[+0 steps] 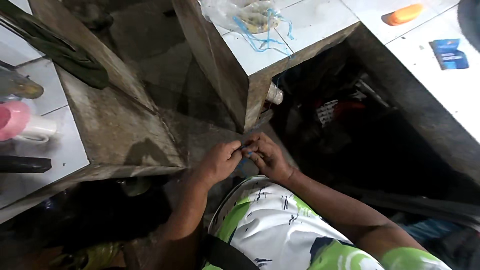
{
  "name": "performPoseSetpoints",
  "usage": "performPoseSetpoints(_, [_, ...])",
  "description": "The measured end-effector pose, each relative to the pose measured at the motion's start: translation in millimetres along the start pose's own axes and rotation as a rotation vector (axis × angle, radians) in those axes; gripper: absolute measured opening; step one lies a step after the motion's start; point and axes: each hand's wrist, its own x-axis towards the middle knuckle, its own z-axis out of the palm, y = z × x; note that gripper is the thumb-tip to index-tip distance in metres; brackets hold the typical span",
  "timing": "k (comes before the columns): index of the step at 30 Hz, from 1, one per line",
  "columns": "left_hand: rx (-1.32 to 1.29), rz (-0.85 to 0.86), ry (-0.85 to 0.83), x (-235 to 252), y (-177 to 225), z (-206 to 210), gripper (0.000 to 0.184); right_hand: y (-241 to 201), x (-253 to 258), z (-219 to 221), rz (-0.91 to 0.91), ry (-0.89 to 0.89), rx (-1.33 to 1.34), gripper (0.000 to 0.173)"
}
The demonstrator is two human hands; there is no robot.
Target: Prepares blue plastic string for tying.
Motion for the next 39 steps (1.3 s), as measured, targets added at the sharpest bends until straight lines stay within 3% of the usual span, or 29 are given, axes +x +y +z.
performPoseSetpoints(5, [0.021,0.054,0.32,2,0,18,0.015,3,2,6,0.127,0.149,0.231,0.012])
performPoseSetpoints(10, [-0.045,0.107,0.455,1,-5,31,0.012,3,2,5,0.177,0.172,0.26,0.015])
performPoseSetpoints(15, [-0.258,0.241,0.438,1,-10,35,0.011,-4,8,0,0.259,0.169,0.313,0.017])
performPoseSetpoints(19, [-0.371,0.258,0.367,-1,-13,33,0.013,-7,12,-4,0.413,0.156,0.354,0.036])
performPoseSetpoints(21, [-0.385,0.258,0.343,-2,-13,31,0.015,-6,12,-5,0.402,0.171,0.331,0.027])
performPoseSetpoints(24, [-0.359,0.224,0.345,-2,-12,31,0.016,-5,13,-6,0.321,0.161,0.237,0.011])
performPoseSetpoints(30, [-0.299,0.165,0.363,-2,-11,31,0.015,-4,14,-10,0.31,0.045,0.177,0.014])
performPoseSetpoints(33, [-0.1,0.128,0.377,-4,-7,29,0.015,-4,13,-7,0.353,0.055,0.196,0.015])
performPoseSetpoints(36, [0.105,-0.049,0.412,-1,3,35,0.013,-1,10,3,0.397,0.121,0.069,0.011])
performPoseSetpoints(39, [0.144,-0.198,0.416,4,9,39,0.014,5,10,7,0.384,0.128,-0.047,0.009])
